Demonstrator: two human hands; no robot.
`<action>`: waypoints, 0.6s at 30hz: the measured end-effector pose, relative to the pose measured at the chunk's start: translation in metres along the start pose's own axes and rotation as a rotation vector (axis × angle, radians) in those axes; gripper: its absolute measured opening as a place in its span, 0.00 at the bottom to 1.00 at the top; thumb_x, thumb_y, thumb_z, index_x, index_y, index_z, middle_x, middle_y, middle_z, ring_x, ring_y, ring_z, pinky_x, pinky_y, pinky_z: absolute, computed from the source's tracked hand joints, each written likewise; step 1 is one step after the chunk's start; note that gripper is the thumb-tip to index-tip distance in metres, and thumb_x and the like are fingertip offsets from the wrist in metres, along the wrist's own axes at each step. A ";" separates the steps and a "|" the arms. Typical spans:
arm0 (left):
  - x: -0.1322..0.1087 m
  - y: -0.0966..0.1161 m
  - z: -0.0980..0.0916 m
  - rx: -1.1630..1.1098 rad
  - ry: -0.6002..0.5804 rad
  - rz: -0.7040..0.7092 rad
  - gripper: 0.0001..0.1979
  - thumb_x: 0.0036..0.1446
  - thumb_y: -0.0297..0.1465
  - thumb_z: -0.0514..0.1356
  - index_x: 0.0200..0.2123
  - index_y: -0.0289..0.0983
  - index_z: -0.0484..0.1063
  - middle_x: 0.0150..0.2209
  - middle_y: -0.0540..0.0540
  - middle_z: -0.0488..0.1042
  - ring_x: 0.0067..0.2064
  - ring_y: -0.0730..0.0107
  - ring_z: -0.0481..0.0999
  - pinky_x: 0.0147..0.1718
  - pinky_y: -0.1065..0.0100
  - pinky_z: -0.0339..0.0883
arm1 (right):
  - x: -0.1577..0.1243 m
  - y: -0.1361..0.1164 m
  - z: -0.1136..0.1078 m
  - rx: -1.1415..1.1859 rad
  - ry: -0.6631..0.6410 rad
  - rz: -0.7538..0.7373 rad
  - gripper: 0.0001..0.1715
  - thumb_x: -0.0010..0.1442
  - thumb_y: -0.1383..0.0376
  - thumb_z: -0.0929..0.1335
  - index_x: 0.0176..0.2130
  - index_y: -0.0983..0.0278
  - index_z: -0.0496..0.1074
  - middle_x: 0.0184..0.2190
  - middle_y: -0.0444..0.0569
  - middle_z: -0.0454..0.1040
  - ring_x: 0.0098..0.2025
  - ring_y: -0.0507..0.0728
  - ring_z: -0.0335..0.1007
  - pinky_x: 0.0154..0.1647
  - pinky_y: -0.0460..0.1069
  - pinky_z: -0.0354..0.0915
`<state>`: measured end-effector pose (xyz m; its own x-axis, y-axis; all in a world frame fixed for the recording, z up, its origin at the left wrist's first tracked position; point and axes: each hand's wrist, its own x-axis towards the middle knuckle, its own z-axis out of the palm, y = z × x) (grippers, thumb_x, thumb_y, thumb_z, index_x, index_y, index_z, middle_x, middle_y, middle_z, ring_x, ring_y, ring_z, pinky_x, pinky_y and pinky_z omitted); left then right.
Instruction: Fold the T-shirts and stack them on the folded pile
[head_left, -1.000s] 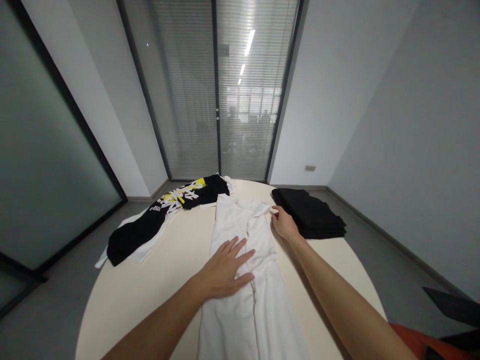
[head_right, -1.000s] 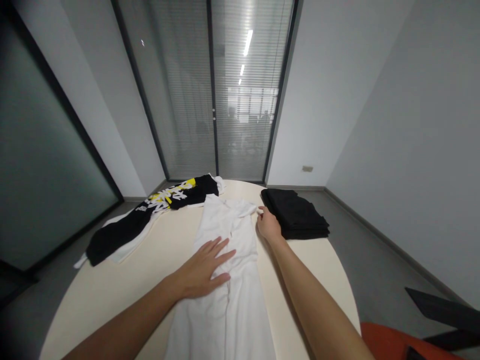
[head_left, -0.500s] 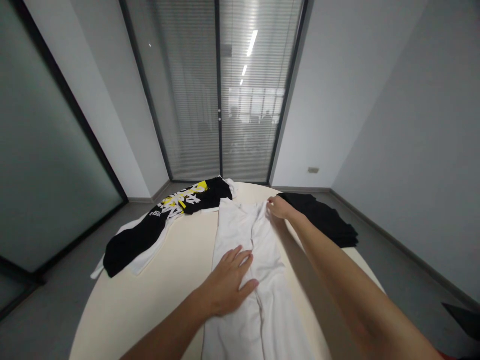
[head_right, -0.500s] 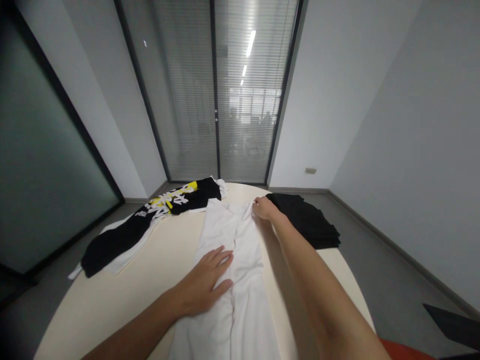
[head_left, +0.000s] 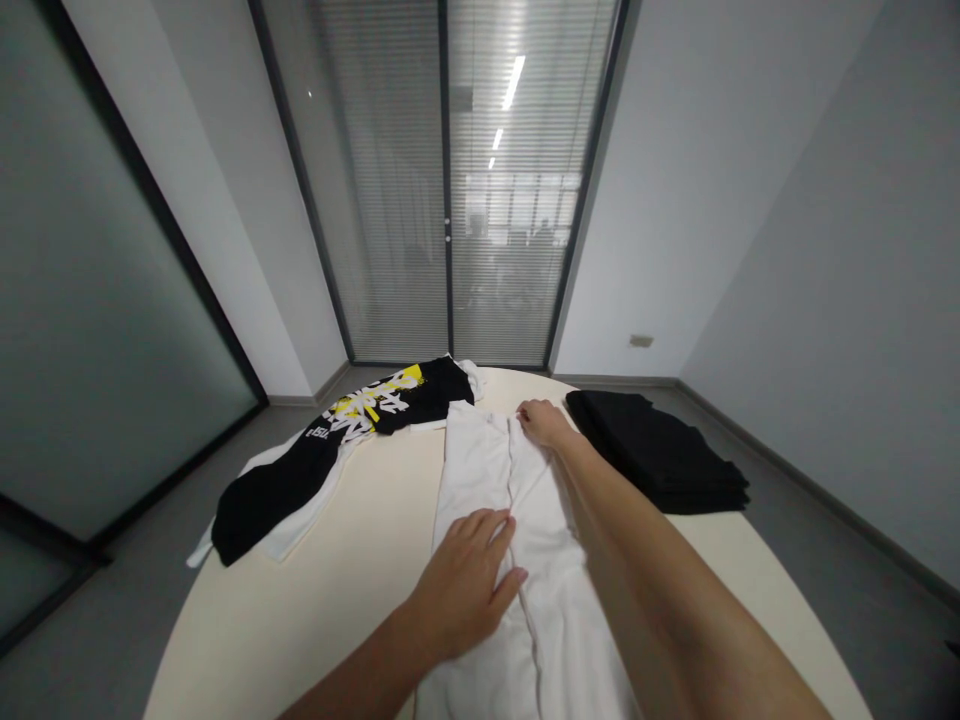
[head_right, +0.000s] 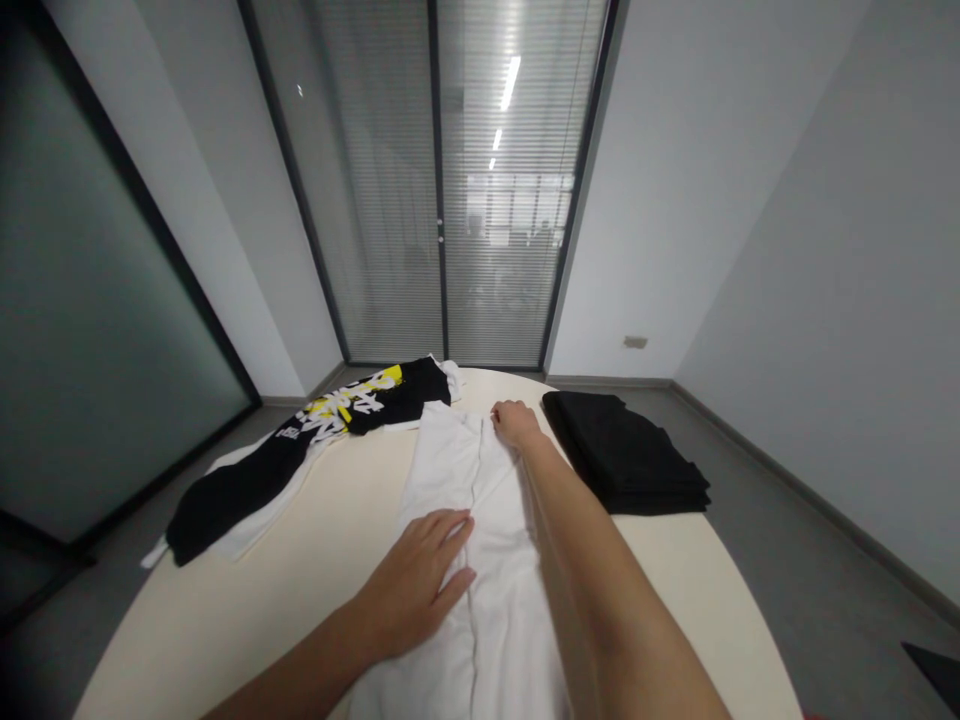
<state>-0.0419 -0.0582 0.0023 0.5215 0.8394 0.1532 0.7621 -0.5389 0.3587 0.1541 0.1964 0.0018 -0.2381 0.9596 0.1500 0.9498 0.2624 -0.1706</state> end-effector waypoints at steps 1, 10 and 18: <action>0.000 0.000 0.000 -0.005 -0.001 0.000 0.26 0.69 0.41 0.51 0.66 0.37 0.59 0.67 0.40 0.62 0.66 0.55 0.60 0.65 0.51 0.56 | 0.000 -0.001 0.001 -0.006 0.017 0.017 0.17 0.68 0.61 0.62 0.49 0.64 0.76 0.48 0.59 0.77 0.52 0.63 0.69 0.52 0.53 0.61; 0.000 -0.001 0.000 0.018 -0.011 0.026 0.23 0.69 0.42 0.50 0.64 0.45 0.64 0.68 0.43 0.60 0.67 0.52 0.59 0.64 0.49 0.56 | -0.004 -0.011 0.001 -0.008 0.062 0.012 0.18 0.68 0.62 0.62 0.53 0.63 0.74 0.55 0.59 0.72 0.55 0.65 0.65 0.52 0.55 0.63; -0.001 -0.001 0.002 0.040 -0.022 0.009 0.27 0.71 0.42 0.47 0.66 0.36 0.61 0.68 0.41 0.61 0.67 0.53 0.59 0.65 0.51 0.54 | -0.017 -0.011 -0.008 -0.016 0.034 -0.041 0.22 0.65 0.69 0.63 0.56 0.58 0.73 0.55 0.55 0.70 0.56 0.61 0.66 0.55 0.51 0.62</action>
<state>-0.0423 -0.0586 -0.0002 0.5364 0.8330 0.1358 0.7719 -0.5492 0.3202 0.1499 0.1761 0.0088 -0.2702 0.9438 0.1901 0.9424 0.2997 -0.1483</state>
